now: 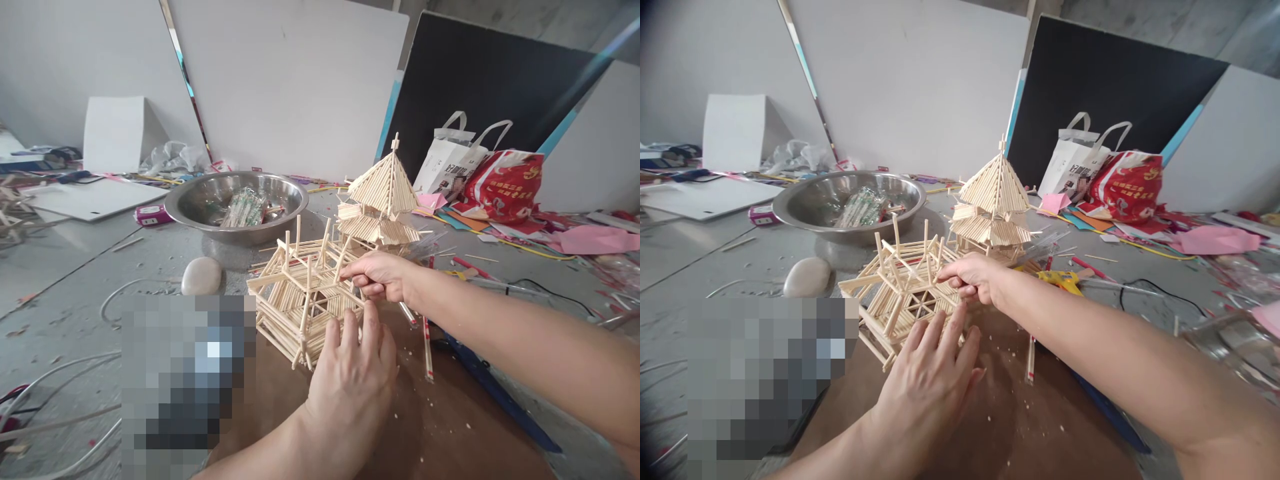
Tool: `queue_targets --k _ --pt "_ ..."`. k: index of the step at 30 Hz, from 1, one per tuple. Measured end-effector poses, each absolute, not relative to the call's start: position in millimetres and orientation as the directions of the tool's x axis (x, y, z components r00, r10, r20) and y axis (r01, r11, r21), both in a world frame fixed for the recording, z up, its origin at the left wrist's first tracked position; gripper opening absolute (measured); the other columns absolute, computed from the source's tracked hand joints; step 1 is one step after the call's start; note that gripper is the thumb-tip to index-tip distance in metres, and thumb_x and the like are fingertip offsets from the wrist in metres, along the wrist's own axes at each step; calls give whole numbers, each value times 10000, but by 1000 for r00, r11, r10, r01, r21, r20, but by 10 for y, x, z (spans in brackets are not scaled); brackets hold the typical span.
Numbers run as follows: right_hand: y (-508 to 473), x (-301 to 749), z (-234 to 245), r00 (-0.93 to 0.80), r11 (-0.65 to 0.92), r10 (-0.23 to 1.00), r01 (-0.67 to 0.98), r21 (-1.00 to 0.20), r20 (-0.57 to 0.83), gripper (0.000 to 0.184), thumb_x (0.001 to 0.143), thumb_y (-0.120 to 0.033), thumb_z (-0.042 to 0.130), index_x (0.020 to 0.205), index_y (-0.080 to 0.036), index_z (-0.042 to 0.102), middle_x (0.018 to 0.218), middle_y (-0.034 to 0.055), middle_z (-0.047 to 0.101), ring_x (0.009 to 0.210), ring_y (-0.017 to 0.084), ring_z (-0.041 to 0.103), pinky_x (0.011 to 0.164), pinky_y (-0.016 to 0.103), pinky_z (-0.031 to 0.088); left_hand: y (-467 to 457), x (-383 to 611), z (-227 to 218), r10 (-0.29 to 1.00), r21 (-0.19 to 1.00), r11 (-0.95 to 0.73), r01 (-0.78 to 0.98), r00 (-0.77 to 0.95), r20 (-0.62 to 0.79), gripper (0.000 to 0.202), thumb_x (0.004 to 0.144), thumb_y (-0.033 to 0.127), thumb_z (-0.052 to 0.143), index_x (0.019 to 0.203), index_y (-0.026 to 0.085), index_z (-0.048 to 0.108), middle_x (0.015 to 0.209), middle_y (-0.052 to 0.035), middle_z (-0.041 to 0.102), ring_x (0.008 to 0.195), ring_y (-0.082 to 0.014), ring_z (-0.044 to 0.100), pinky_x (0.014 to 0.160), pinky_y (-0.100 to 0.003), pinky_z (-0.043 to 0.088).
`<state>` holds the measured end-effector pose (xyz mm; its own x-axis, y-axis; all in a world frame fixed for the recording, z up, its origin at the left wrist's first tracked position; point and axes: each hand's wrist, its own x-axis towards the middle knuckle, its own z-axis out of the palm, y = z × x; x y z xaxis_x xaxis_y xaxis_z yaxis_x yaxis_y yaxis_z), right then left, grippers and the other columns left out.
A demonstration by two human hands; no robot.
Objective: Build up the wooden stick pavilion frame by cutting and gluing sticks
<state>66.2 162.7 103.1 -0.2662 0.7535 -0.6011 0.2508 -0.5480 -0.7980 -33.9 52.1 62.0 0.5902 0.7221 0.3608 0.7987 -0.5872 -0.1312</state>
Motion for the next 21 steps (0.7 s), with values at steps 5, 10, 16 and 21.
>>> queue_targets --k 5,10,16,21 --pt "1620 667 1030 -285 -523 762 259 -812 -581 161 789 -131 495 628 -139 478 350 -114 306 235 -7 178 254 129 112 534 -343 601 725 -128 -585 800 588 358 240 763 254 500 975 166 572 1196 -133 479 967 -279 502 757 -424 432" --pt "1598 661 1041 -272 -503 781 259 -824 -562 163 793 -121 485 631 -127 487 344 -110 313 238 -11 169 259 122 99 525 -350 595 723 -145 -578 803 587 364 255 773 253 480 993 164 574 1205 -130 478 992 -291 496 770 -430 433" --pt "1573 646 1052 -244 -500 798 243 -831 -551 173 784 -107 493 612 -126 481 333 -106 319 247 -11 176 262 118 105 530 -342 608 732 -137 -573 808 579 358 244 776 258 469 971 166 584 1210 -132 477 988 -289 501 760 -427 444" --pt "1578 643 1039 -257 -492 802 230 -840 -540 173 785 -98 488 615 -129 483 336 -105 324 248 -11 172 261 120 102 533 -341 596 733 -127 -574 809 577 361 240 782 278 461 958 175 589 1203 -126 487 990 -288 501 762 -430 446"
